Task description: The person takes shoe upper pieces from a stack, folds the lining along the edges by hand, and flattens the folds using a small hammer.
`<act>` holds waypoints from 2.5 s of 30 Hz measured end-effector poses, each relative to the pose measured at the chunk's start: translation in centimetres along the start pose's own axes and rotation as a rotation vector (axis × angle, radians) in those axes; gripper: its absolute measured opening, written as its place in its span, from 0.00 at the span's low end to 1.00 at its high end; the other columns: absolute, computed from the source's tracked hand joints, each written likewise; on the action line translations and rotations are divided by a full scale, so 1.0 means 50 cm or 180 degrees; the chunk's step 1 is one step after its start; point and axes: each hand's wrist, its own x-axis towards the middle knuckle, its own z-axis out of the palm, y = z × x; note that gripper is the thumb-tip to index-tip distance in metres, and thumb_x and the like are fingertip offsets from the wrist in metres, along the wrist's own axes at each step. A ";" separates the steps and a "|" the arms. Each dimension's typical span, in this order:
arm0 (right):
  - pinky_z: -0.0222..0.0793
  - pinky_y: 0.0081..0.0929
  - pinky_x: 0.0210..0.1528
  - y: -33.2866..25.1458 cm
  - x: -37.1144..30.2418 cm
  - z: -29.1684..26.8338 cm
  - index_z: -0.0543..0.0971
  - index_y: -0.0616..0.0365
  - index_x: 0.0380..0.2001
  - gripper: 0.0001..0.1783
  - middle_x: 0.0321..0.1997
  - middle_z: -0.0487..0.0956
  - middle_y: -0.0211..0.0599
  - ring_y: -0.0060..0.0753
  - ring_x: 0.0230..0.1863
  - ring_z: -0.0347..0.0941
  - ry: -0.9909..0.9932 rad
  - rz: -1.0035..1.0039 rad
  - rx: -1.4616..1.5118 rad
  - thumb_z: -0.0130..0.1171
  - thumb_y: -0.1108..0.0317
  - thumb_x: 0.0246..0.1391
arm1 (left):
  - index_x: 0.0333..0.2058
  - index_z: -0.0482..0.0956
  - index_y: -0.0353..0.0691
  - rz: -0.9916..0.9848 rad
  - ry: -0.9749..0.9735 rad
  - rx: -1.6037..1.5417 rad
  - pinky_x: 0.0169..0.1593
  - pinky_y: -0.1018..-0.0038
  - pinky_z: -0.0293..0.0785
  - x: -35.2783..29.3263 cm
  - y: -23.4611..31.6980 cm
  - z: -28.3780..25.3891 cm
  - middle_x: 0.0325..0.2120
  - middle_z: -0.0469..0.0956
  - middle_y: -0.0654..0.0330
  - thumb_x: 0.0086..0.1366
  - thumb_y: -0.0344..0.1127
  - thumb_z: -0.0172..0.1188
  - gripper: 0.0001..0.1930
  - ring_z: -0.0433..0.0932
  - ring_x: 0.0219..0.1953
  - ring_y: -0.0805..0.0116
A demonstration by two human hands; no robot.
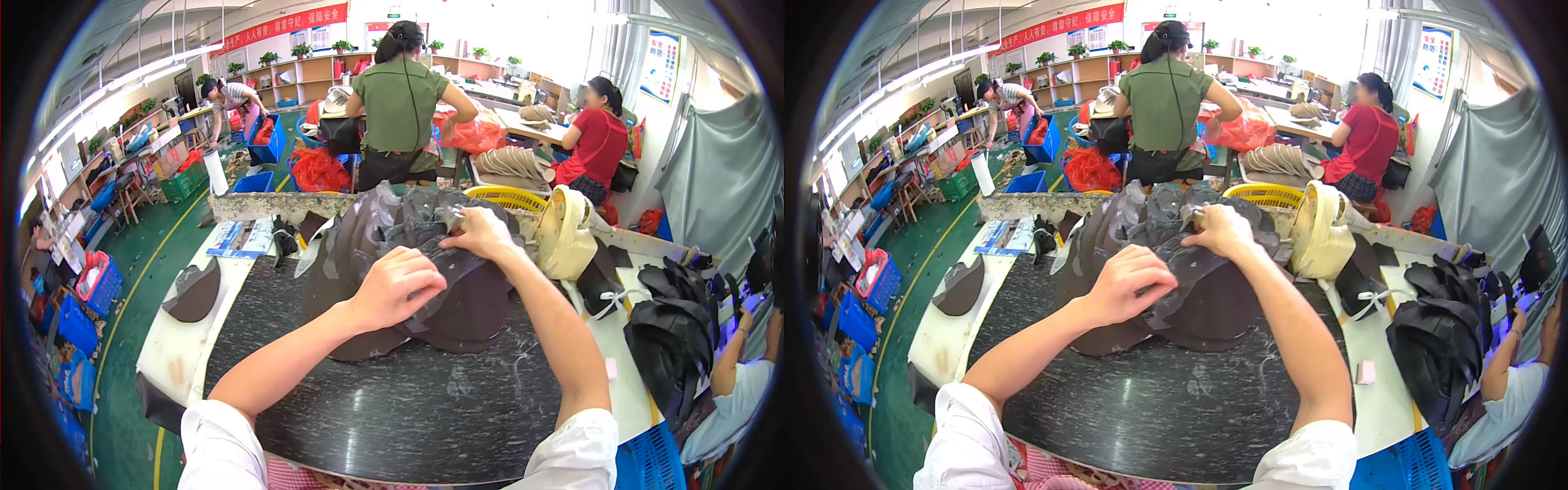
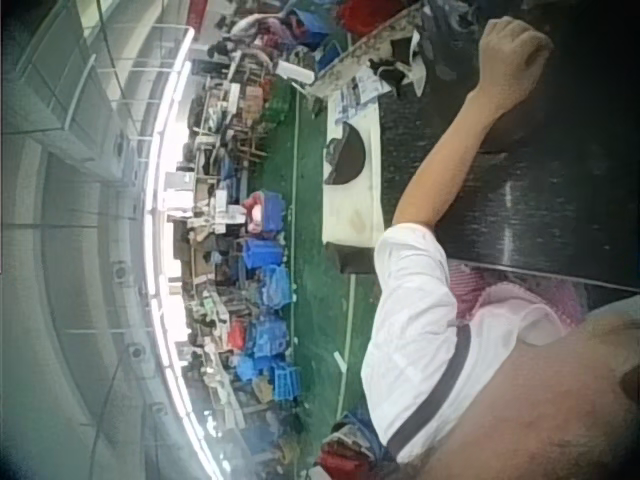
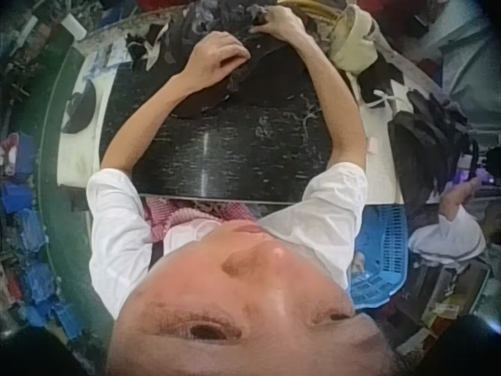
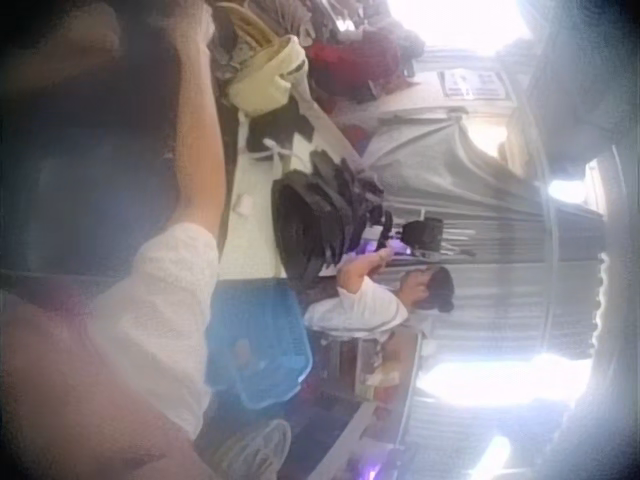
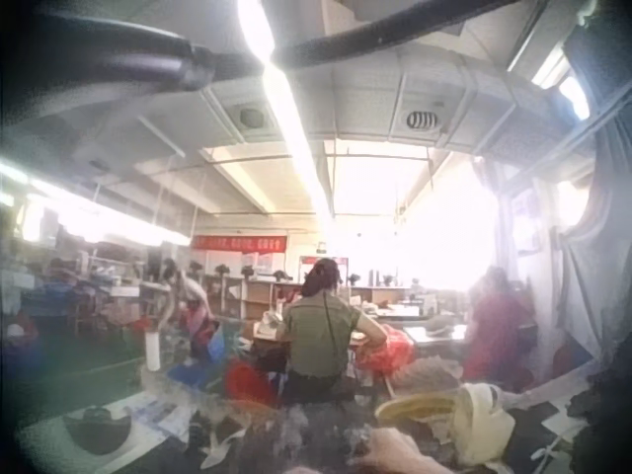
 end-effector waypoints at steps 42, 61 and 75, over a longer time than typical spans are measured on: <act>0.74 0.46 0.44 -0.075 -0.056 -0.050 0.84 0.50 0.34 0.09 0.35 0.83 0.50 0.54 0.41 0.80 -0.0882 -0.0908 -0.0896 0.63 0.66 0.47 | 0.32 0.83 0.36 0.1128 0.0611 0.0152 0.36 0.72 0.82 -0.059 0.100 0.025 0.28 0.77 0.61 0.48 0.27 0.69 0.09 0.79 0.29 0.66; 0.76 0.26 0.43 -0.229 -0.448 -0.004 0.80 0.65 0.46 0.27 0.38 0.86 0.39 0.25 0.39 0.82 -0.1409 0.0018 0.2727 0.75 0.61 0.46 | 0.43 0.77 0.35 -0.1286 0.0374 -0.1737 0.47 0.68 0.73 -0.198 0.196 -0.166 0.40 0.77 0.53 0.59 0.20 0.59 0.12 0.78 0.43 0.59; 0.71 0.27 0.26 -0.326 -0.552 0.082 0.71 0.70 0.53 0.42 0.35 0.78 0.42 0.37 0.28 0.75 0.0716 -0.1732 0.1090 0.79 0.59 0.37 | 0.33 0.68 0.37 -0.1878 0.2298 -0.2965 0.45 0.76 0.63 -0.167 0.206 -0.089 0.33 0.67 0.61 0.58 0.24 0.44 0.06 0.65 0.36 0.74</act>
